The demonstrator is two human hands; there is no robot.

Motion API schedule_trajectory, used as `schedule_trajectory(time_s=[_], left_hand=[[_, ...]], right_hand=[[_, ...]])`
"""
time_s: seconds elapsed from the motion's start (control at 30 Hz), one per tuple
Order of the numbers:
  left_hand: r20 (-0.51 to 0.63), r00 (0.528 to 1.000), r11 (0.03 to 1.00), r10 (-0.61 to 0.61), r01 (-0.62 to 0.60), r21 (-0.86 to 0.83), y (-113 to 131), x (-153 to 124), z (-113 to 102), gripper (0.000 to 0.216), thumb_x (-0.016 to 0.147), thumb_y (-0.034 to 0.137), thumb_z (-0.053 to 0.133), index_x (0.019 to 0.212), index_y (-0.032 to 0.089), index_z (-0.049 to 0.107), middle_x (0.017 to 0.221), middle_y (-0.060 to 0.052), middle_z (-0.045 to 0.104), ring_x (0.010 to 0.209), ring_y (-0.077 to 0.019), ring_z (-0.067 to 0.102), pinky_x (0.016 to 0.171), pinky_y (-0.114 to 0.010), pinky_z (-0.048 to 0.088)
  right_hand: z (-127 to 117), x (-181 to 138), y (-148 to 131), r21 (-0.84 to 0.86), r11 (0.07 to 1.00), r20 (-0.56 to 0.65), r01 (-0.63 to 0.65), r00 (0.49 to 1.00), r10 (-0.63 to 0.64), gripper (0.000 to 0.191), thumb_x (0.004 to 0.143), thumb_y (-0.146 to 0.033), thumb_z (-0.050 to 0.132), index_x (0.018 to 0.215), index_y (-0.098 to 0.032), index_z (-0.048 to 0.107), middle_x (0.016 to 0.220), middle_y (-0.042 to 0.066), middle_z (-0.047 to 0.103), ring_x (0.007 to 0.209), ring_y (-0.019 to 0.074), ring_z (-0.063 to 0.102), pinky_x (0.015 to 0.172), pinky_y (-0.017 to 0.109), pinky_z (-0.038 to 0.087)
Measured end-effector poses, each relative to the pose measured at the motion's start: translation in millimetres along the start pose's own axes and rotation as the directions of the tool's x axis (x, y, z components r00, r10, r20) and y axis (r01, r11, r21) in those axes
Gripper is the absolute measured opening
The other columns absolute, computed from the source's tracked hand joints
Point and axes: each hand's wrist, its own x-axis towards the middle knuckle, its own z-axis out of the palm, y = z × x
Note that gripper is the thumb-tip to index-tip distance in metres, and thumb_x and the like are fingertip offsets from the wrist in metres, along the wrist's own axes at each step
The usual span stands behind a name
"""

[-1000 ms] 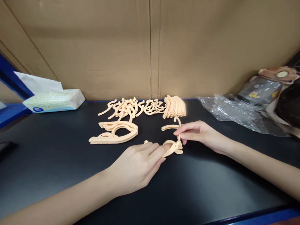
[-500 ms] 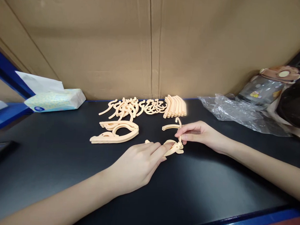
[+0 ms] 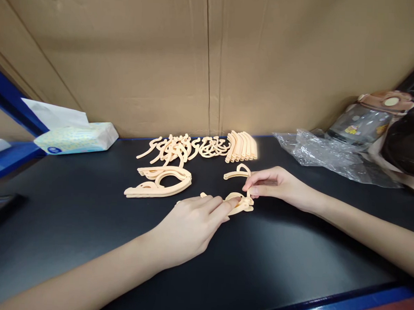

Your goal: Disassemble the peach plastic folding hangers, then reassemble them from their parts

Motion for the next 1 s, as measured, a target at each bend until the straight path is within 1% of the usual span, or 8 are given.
schedule_trajectory(time_s=[0.17, 0.4, 0.47, 0.63, 0.8, 1.0], left_hand=[[-0.007, 1.000, 0.999, 0.007, -0.007, 0.031, 0.1, 0.4, 0.6, 0.046, 0.088, 0.006, 0.042, 0.133, 0.013, 0.035, 0.093, -0.003, 0.063, 0.080, -0.0177, 0.062, 0.078, -0.034, 0.052], [-0.001, 1.000, 1.000, 0.000, 0.000, 0.029, -0.7, -0.8, 1.5, 0.047, 0.087, 0.005, 0.042, 0.132, 0.015, 0.036, 0.099, -0.003, 0.064, 0.081, -0.0176, 0.062, 0.082, -0.036, 0.051], [-0.008, 1.000, 1.000, 0.005, -0.005, 0.024, -0.8, -1.4, 1.6, 0.046, 0.087, 0.005, 0.042, 0.132, 0.015, 0.037, 0.101, -0.003, 0.064, 0.082, -0.0175, 0.062, 0.081, -0.035, 0.051], [-0.005, 1.000, 1.000, 0.010, -0.009, 0.024, 0.1, -1.2, 0.9, 0.044, 0.087, 0.005, 0.042, 0.131, 0.013, 0.038, 0.100, -0.004, 0.065, 0.081, -0.0175, 0.063, 0.073, -0.032, 0.052], [0.021, 1.000, 0.999, -0.002, 0.002, 0.034, 0.9, -1.3, 1.3, 0.043, 0.087, 0.006, 0.042, 0.130, 0.013, 0.039, 0.099, -0.005, 0.065, 0.080, -0.0169, 0.063, 0.072, -0.031, 0.053], [0.012, 1.000, 0.999, 0.004, -0.004, 0.044, 0.4, -1.8, 1.3, 0.042, 0.089, 0.006, 0.039, 0.131, 0.011, 0.038, 0.096, -0.006, 0.065, 0.080, -0.0170, 0.063, 0.073, -0.031, 0.053]], right_hand=[[0.1, -0.8, -2.4, -0.040, 0.999, 0.008, 0.023, 1.000, -0.023, 0.018, 0.078, -0.034, 0.066, 0.086, -0.017, 0.069, 0.080, 0.001, 0.065, 0.075, 0.0126, 0.059, 0.073, 0.028, 0.046], [0.7, -1.6, -4.4, -0.094, 0.995, 0.006, 0.037, 0.999, -0.036, 0.020, 0.079, -0.036, 0.065, 0.086, -0.017, 0.068, 0.080, 0.001, 0.065, 0.074, 0.0128, 0.059, 0.072, 0.028, 0.046], [1.2, -1.9, -5.9, -0.113, 0.993, 0.000, 0.034, 0.999, -0.034, 0.022, 0.078, -0.037, 0.065, 0.085, -0.017, 0.068, 0.081, 0.001, 0.066, 0.074, 0.0134, 0.059, 0.072, 0.028, 0.046], [2.0, -2.7, -9.8, -0.202, 0.978, -0.022, 0.053, 0.998, -0.058, 0.024, 0.080, -0.040, 0.063, 0.084, -0.017, 0.067, 0.080, 0.002, 0.066, 0.074, 0.0140, 0.060, 0.072, 0.029, 0.046], [2.7, -2.5, -9.3, -0.274, 0.960, -0.048, 0.052, 0.997, -0.068, 0.027, 0.080, -0.043, 0.062, 0.085, -0.017, 0.067, 0.078, 0.002, 0.064, 0.072, 0.0144, 0.059, 0.070, 0.029, 0.045], [4.7, -2.6, -9.8, -0.311, 0.949, -0.067, 0.046, 0.995, -0.070, 0.030, 0.081, -0.045, 0.059, 0.085, -0.016, 0.066, 0.076, 0.002, 0.062, 0.071, 0.0152, 0.058, 0.068, 0.030, 0.044]])
